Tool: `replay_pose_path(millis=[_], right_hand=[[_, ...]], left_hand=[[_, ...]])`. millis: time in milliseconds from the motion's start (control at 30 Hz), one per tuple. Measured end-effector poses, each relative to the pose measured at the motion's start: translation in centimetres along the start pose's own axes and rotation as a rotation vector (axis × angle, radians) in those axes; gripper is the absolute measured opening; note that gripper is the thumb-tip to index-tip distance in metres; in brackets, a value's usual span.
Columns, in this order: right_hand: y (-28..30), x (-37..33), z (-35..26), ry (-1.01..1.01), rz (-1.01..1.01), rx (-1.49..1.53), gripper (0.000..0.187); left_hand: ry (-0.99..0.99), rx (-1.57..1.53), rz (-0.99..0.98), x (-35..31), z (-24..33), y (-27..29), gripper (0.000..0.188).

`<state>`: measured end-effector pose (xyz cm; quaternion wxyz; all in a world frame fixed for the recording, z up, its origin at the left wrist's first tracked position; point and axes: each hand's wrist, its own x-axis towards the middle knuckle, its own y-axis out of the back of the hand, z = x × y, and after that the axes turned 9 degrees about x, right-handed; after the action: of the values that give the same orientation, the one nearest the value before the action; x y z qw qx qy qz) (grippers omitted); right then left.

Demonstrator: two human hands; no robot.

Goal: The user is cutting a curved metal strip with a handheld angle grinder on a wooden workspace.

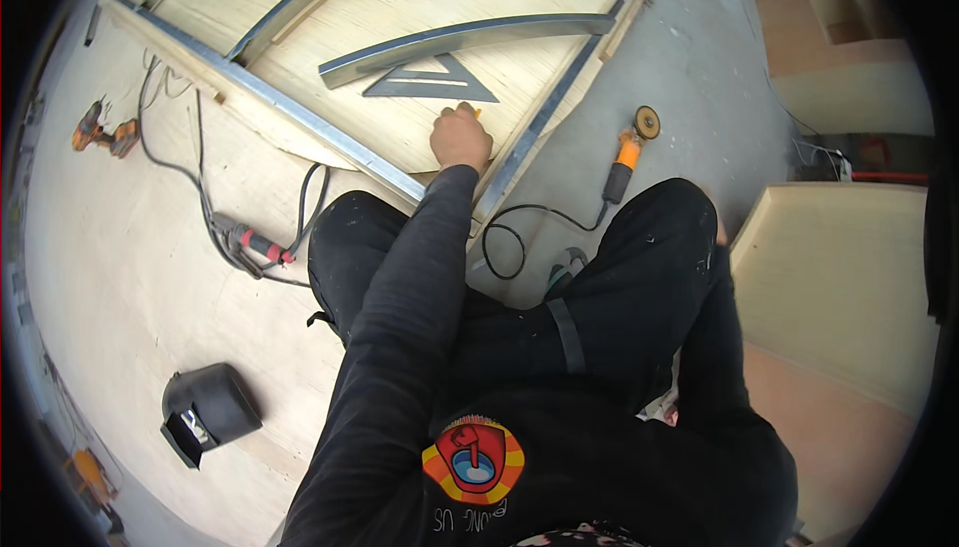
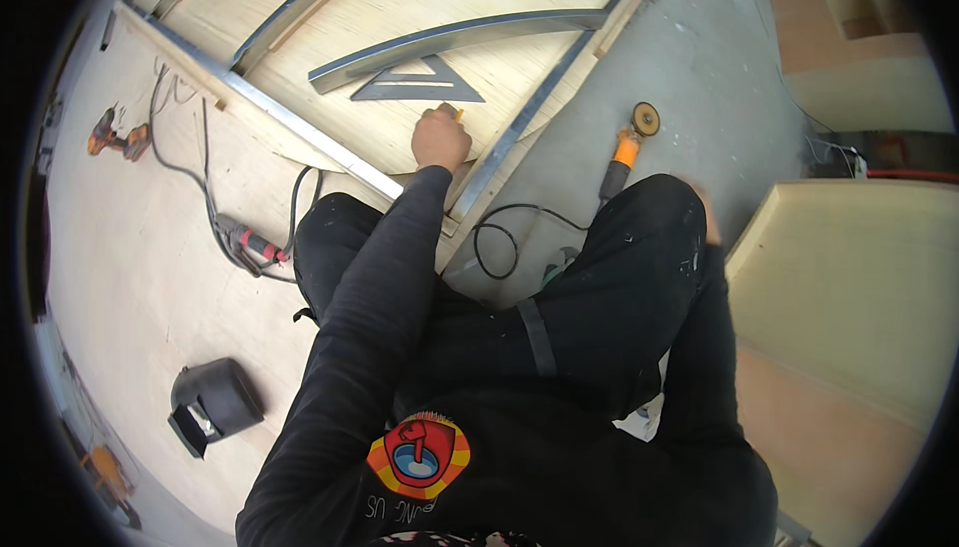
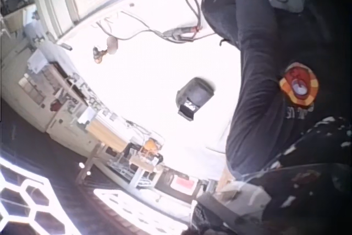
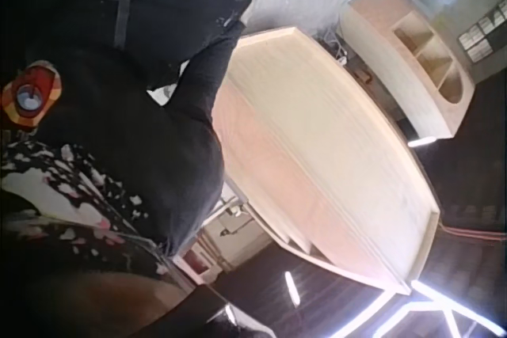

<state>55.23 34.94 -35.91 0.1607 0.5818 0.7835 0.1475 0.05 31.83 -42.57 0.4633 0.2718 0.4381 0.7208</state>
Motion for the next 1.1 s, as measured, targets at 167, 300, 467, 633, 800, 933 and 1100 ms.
replay_pose_path(millis=[167, 300, 467, 633, 800, 933, 1100], right_hand=[[-3.1, -5.5, -0.7, -0.047, 0.034, 0.016, 0.029], [-3.1, -10.6, -1.1, -0.079, 0.128, -0.006, 0.029], [-3.0, -14.7, -2.0, -0.090, 0.205, -0.031, 0.028], [-4.3, -15.0, -3.2, -0.078, 0.227, -0.034, 0.027], [-7.6, -15.4, -2.9, -0.083, 0.221, -0.004, 0.027], [-8.3, -16.5, -2.4, -0.095, 0.232, -0.007, 0.026], [-9.5, -16.4, -1.9, -0.096, 0.226, -0.004, 0.026]], left_hand=[[0.142, 0.136, 0.049, 0.1, -3.4, -0.3, 0.020], [0.213, 0.109, 0.044, 0.4, -2.9, -0.4, 0.028], [0.266, 0.053, 0.019, 0.4, -3.1, -0.7, 0.049], [0.208, 0.036, 0.032, -0.6, -1.6, 0.2, 0.056], [-0.445, -0.399, 0.009, -1.7, 0.2, 0.9, 0.071], [-0.499, -0.313, -0.036, -4.6, 3.3, 2.5, 0.072], [-0.456, -0.114, -0.162, -4.4, 3.0, 1.6, 0.077]])
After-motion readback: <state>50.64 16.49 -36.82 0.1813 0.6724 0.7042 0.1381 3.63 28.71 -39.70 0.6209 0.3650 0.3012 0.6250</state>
